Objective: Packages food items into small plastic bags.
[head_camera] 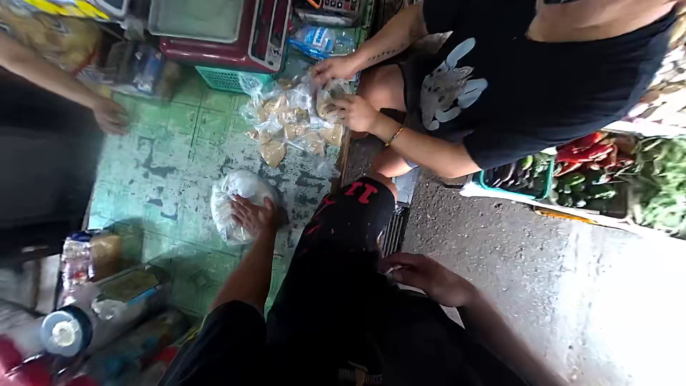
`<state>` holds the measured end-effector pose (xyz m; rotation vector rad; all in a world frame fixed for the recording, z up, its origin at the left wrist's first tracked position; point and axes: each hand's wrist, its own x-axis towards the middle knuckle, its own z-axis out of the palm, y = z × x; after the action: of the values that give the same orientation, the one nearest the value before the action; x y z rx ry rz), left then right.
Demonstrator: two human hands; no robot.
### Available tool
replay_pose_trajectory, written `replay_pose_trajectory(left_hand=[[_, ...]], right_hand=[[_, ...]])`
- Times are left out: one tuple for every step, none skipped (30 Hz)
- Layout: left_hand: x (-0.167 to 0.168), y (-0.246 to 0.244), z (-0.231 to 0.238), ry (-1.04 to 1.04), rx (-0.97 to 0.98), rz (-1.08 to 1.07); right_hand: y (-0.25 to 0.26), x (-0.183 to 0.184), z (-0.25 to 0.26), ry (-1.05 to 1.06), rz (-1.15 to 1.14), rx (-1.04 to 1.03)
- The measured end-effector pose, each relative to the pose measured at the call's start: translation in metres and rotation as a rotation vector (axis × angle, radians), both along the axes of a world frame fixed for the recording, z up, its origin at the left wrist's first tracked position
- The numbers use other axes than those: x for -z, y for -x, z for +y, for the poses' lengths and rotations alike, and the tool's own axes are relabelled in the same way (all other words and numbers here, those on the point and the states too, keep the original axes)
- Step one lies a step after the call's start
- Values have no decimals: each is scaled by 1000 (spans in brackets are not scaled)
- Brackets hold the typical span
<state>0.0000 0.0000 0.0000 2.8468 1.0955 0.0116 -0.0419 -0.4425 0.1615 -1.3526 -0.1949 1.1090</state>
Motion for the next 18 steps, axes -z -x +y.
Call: replay_pose_trajectory(left_hand=[[-2, 1, 9, -5, -10, 7], [-4, 2, 20, -12, -3, 9], [-6, 0, 31, -10, 22, 13], [-6, -1, 40, -2, 60, 24], [-7, -2, 50, 15, 107, 33], [-11, -2, 63, 33, 163, 46], [-15, 2, 75, 61, 222, 62], [-17, 5, 86, 99, 280, 76], [-18, 7, 95, 145, 339, 79], [-18, 8, 106, 183, 409, 67], [-18, 7, 119, 218, 483, 47], [-19, 5, 135, 259, 551, 24], [-21, -1, 150, 316, 603, -8], [-25, -12, 164, 372, 628, -47], [-30, -28, 173, 423, 612, -89], [-33, -46, 177, 455, 576, -136], [-35, -63, 177, 454, 529, -166], [-34, -79, 173, 443, 477, -159]], right_hand=[[-4, 3, 16, 20, -31, -23], [-10, 8, 34, 82, -69, -39], [-15, 12, 53, 185, -125, -40], [-20, 15, 71, 321, -198, -22], [-25, 17, 91, 466, -293, 34], [-26, 19, 113, 592, -417, 139], [-22, 24, 134, 688, -555, 280], [-19, 29, 150, 753, -662, 382], [-18, 32, 162, 800, -718, 419], [-19, 34, 171, 840, -746, 403], [-19, 39, 179, 877, -761, 350], [-18, 44, 188, 914, -767, 276], [-18, 50, 198, 950, -781, 209], [-20, 55, 209, 976, -802, 166], [-25, 58, 219, 997, -806, 142], [-32, 59, 228, 1019, -793, 120], [-42, 59, 237, 1037, -760, 80], [-52, 58, 245, 1054, -721, 23]])
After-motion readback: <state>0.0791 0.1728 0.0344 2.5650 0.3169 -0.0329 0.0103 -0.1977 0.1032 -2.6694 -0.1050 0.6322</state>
